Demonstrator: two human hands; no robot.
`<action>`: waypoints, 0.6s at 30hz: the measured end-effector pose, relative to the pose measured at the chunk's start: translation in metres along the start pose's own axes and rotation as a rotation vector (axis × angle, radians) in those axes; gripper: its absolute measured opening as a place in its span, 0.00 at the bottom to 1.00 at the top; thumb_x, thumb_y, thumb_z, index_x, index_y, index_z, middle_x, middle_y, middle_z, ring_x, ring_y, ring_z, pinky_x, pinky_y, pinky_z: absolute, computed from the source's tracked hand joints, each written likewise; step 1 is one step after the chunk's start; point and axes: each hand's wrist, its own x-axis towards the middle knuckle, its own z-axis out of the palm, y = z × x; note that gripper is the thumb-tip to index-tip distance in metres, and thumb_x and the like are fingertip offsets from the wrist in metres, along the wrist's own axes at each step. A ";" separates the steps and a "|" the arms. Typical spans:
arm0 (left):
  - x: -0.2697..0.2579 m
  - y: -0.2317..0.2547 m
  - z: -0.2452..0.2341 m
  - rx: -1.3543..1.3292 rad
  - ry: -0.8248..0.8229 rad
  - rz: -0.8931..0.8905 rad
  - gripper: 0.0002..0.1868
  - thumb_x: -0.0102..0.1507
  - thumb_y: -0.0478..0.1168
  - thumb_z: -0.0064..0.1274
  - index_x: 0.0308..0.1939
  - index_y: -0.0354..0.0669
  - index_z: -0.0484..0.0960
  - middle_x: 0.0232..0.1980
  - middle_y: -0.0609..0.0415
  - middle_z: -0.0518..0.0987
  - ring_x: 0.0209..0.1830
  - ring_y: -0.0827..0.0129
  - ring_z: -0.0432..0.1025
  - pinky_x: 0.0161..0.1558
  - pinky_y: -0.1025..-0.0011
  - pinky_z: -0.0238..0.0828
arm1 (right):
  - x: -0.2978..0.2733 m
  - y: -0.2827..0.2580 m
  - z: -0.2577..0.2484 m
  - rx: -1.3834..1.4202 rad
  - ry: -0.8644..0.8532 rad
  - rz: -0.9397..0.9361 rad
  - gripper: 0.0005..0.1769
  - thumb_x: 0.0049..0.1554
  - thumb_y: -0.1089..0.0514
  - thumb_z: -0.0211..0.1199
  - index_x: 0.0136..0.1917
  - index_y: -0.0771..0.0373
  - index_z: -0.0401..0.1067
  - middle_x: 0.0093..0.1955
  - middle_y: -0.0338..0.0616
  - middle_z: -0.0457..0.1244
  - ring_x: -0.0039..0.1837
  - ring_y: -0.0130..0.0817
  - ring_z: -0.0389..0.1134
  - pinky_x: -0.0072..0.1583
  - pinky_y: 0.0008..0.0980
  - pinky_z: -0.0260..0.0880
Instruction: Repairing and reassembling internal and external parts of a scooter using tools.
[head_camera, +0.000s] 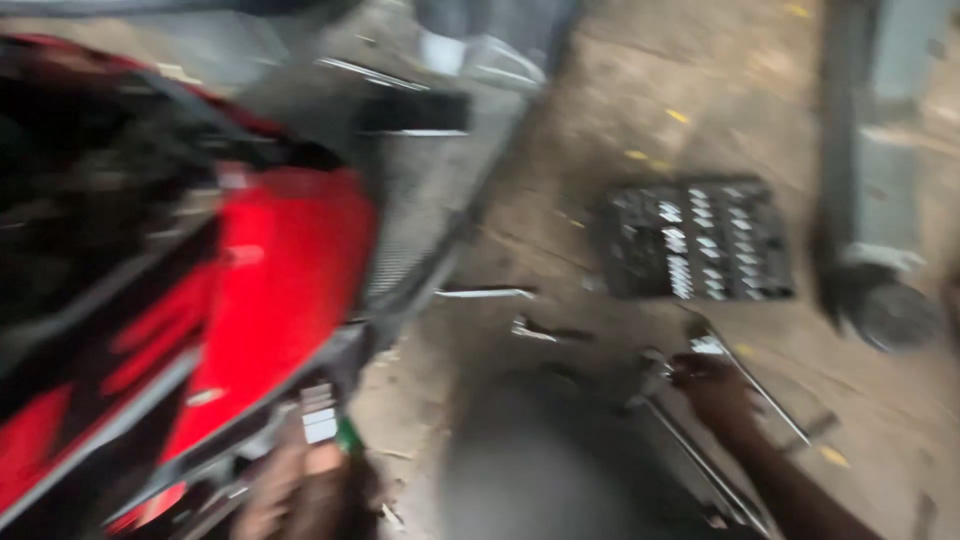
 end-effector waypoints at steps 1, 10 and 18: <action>0.008 0.016 0.012 0.018 0.034 0.034 0.22 0.69 0.32 0.56 0.68 0.41 0.81 0.37 0.50 0.84 0.23 0.75 0.63 0.27 0.76 0.61 | -0.003 -0.047 -0.019 0.007 -0.019 -0.037 0.19 0.55 0.54 0.67 0.59 0.59 0.81 0.49 0.52 0.74 0.47 0.41 0.73 0.52 0.43 0.74; -0.003 0.134 0.095 0.104 -0.031 0.175 0.21 0.64 0.37 0.55 0.62 0.45 0.84 0.29 0.57 0.83 0.19 0.81 0.66 0.23 0.80 0.64 | -0.196 -0.400 -0.144 0.257 -0.384 -0.928 0.09 0.50 0.67 0.70 0.46 0.66 0.82 0.49 0.44 0.74 0.50 0.31 0.74 0.53 0.29 0.74; -0.017 0.157 0.088 0.185 -0.105 0.483 0.19 0.64 0.37 0.56 0.60 0.40 0.84 0.30 0.56 0.86 0.30 0.77 0.77 0.38 0.74 0.75 | -0.243 -0.429 -0.097 0.327 -0.675 -1.017 0.10 0.51 0.69 0.68 0.49 0.69 0.81 0.53 0.44 0.72 0.54 0.30 0.74 0.55 0.28 0.75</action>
